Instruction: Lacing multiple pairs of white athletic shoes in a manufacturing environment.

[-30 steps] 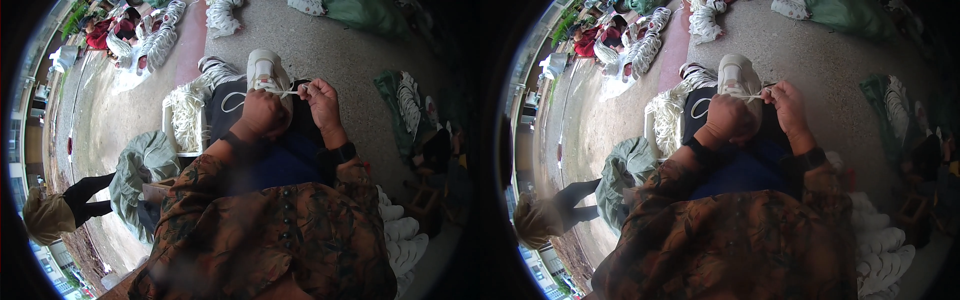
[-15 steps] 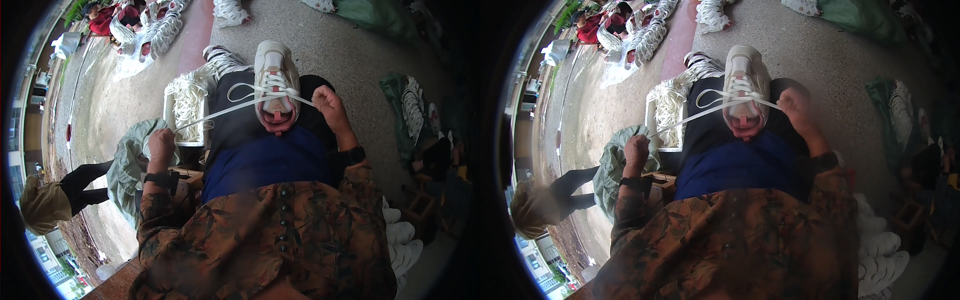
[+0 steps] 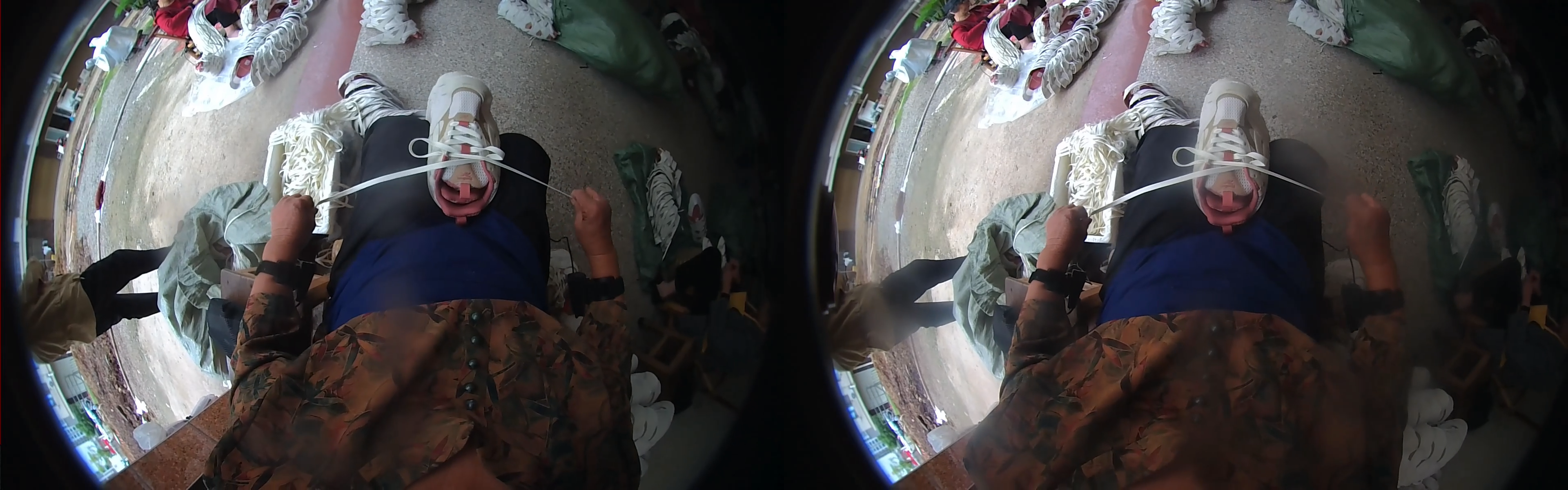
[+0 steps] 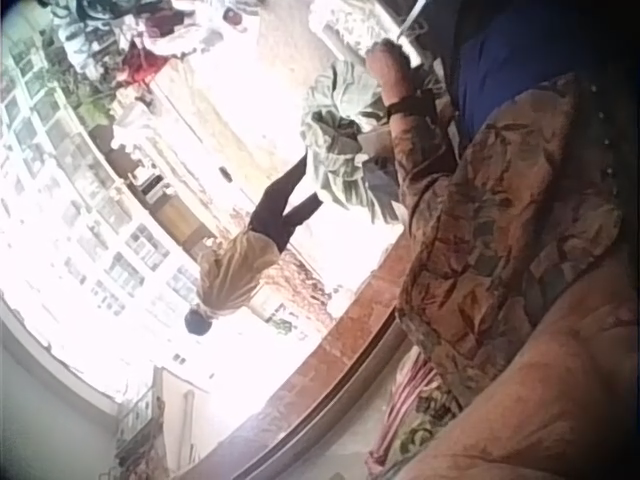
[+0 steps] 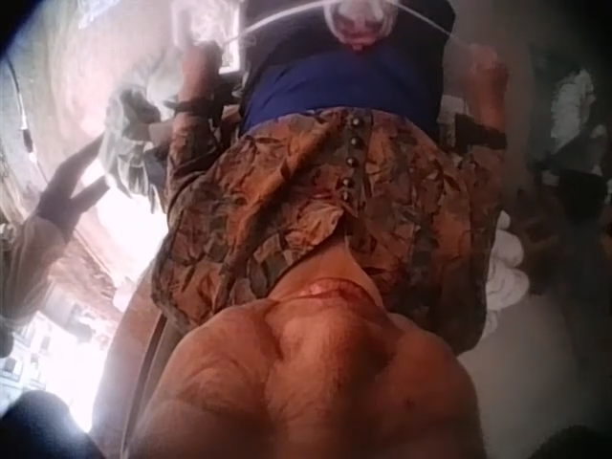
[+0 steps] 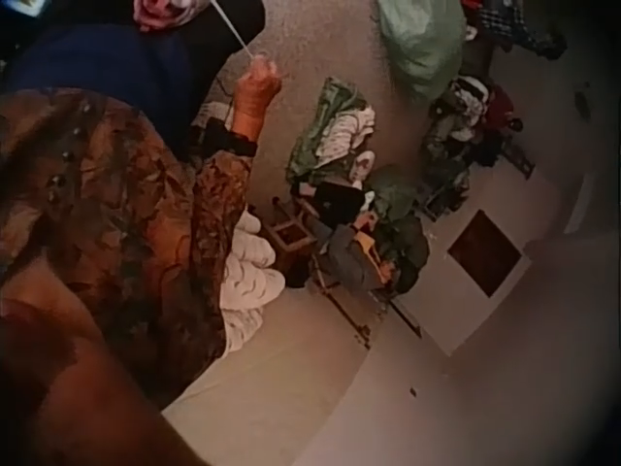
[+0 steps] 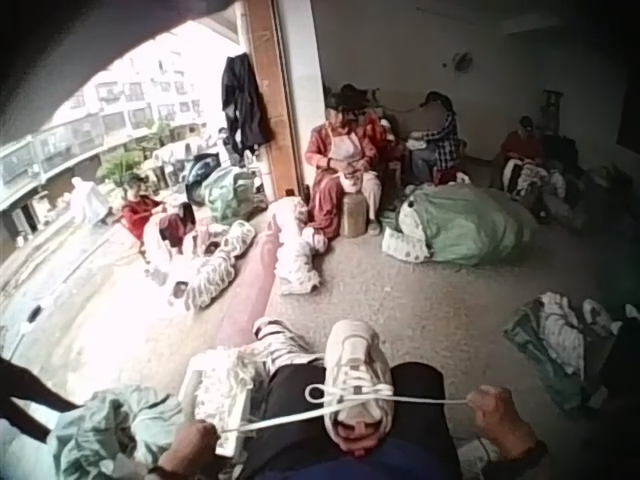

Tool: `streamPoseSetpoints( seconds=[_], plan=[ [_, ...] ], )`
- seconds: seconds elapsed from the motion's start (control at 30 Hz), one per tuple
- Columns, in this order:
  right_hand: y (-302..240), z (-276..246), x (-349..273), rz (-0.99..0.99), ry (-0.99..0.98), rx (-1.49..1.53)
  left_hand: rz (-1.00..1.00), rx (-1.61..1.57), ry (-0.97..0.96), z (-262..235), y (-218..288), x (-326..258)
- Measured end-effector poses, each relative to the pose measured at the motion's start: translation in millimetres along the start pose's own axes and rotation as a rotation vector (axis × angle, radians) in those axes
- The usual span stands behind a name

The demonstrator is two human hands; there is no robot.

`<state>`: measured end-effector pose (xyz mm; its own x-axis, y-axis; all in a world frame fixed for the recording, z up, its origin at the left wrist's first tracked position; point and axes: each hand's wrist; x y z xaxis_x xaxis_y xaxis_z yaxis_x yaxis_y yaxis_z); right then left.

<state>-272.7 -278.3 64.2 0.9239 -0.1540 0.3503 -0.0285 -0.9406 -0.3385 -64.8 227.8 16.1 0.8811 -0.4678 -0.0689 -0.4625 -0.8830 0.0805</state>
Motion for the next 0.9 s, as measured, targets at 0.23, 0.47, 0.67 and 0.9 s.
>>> streamPoseSetpoints(
  seconds=[0.23, 0.47, 0.67, 0.9],
  plan=[
    [-3.8, -4.3, 3.0, -0.029, 0.049, -0.233, 0.225, -0.449, 0.308, -25.6, 63.7, 29.5],
    [8.2, -6.6, -1.5, 0.040, 0.076, -0.079, 0.703, -0.695, 0.235, -34.6, 145.2, 57.2],
    [37.8, -23.9, -12.9, 0.183, -0.004, -0.180, 0.532, -0.778, 0.138, -30.7, 124.5, 58.9],
    [45.7, -8.6, -21.0, 0.052, 0.074, -0.187, 0.301, -0.860, 0.116, -31.8, 45.6, 52.1]
  ],
)
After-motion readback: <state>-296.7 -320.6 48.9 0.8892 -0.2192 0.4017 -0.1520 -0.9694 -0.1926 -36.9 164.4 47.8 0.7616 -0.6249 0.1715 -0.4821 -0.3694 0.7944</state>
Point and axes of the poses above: each hand's wrist, its own x-axis towards the middle knuckle, its own z-axis out of the palm, y = z × x, and after that the axes turned 1 degree about x, right-handed
